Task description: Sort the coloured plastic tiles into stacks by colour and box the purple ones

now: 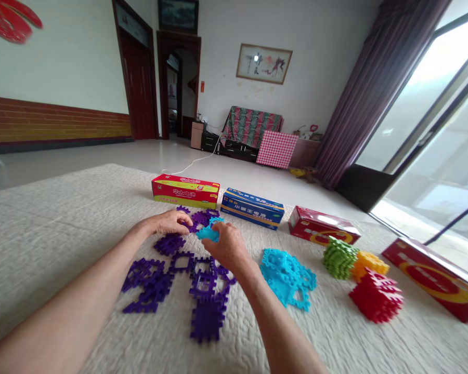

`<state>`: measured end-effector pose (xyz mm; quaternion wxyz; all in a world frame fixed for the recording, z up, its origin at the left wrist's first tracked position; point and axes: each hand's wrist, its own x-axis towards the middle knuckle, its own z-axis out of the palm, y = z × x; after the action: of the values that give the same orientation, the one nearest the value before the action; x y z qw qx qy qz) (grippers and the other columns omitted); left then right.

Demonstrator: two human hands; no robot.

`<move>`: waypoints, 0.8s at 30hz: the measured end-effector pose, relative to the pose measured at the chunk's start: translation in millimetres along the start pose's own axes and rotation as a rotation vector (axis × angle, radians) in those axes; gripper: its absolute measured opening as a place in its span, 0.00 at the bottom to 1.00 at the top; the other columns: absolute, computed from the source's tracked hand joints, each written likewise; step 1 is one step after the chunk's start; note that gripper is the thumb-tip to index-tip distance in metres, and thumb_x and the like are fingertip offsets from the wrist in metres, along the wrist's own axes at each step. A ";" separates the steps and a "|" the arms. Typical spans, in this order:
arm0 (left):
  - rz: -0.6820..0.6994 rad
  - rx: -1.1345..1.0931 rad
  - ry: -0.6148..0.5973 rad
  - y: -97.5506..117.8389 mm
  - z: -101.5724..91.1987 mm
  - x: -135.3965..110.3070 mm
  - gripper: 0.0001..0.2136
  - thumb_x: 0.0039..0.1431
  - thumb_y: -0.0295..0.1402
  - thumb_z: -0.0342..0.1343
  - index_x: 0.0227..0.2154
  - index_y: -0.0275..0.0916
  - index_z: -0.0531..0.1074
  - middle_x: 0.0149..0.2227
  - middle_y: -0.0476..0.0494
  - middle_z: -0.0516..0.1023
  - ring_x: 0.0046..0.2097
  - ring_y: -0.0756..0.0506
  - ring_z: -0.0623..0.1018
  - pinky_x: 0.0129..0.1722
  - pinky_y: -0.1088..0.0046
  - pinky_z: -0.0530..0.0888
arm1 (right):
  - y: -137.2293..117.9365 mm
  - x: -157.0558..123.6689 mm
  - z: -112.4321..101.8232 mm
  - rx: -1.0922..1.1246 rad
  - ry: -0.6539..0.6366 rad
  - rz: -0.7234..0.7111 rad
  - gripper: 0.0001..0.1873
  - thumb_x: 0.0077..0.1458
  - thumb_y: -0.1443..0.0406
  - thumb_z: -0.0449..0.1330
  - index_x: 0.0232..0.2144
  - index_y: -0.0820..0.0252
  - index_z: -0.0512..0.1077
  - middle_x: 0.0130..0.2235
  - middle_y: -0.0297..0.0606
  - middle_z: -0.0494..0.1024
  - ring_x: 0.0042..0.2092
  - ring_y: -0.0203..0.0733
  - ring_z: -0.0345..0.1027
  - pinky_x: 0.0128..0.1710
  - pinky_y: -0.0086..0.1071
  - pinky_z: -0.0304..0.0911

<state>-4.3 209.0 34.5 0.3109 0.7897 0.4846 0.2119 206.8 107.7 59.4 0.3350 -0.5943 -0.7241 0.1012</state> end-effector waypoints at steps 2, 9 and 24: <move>0.023 0.078 0.024 5.6 -0.2 0.1 0.11 0.37 0.36 0.60 0.27 0.41 0.78 0.27 0.51 0.78 0.32 0.46 0.75 0.32 0.76 0.69 | 15.6 -2.6 -18.1 -0.028 0.054 0.011 0.13 0.42 0.60 0.64 0.33 0.56 0.76 0.32 0.37 0.77 0.34 0.44 0.70 0.37 0.35 0.62; 0.278 0.364 0.236 61.2 13.0 24.5 0.14 0.48 0.29 0.50 0.35 0.43 0.79 0.41 0.45 0.80 0.44 0.43 0.76 0.49 0.71 0.68 | 76.3 -15.5 -89.0 -0.329 0.081 0.168 0.16 0.45 0.59 0.61 0.37 0.57 0.76 0.36 0.41 0.79 0.36 0.47 0.73 0.34 0.36 0.64; 0.211 0.512 -0.081 76.5 45.3 44.7 0.25 0.44 0.26 0.52 0.48 0.43 0.72 0.51 0.42 0.74 0.51 0.41 0.74 0.49 0.70 0.69 | 51.0 -22.5 -49.7 -0.098 0.044 -0.190 0.17 0.52 0.68 0.55 0.45 0.60 0.70 0.46 0.44 0.75 0.47 0.45 0.70 0.48 0.38 0.63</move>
<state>92.7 210.4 56.8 0.0964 0.8964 0.4247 0.0822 278.9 88.3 61.0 0.3294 -0.5406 -0.7739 0.0205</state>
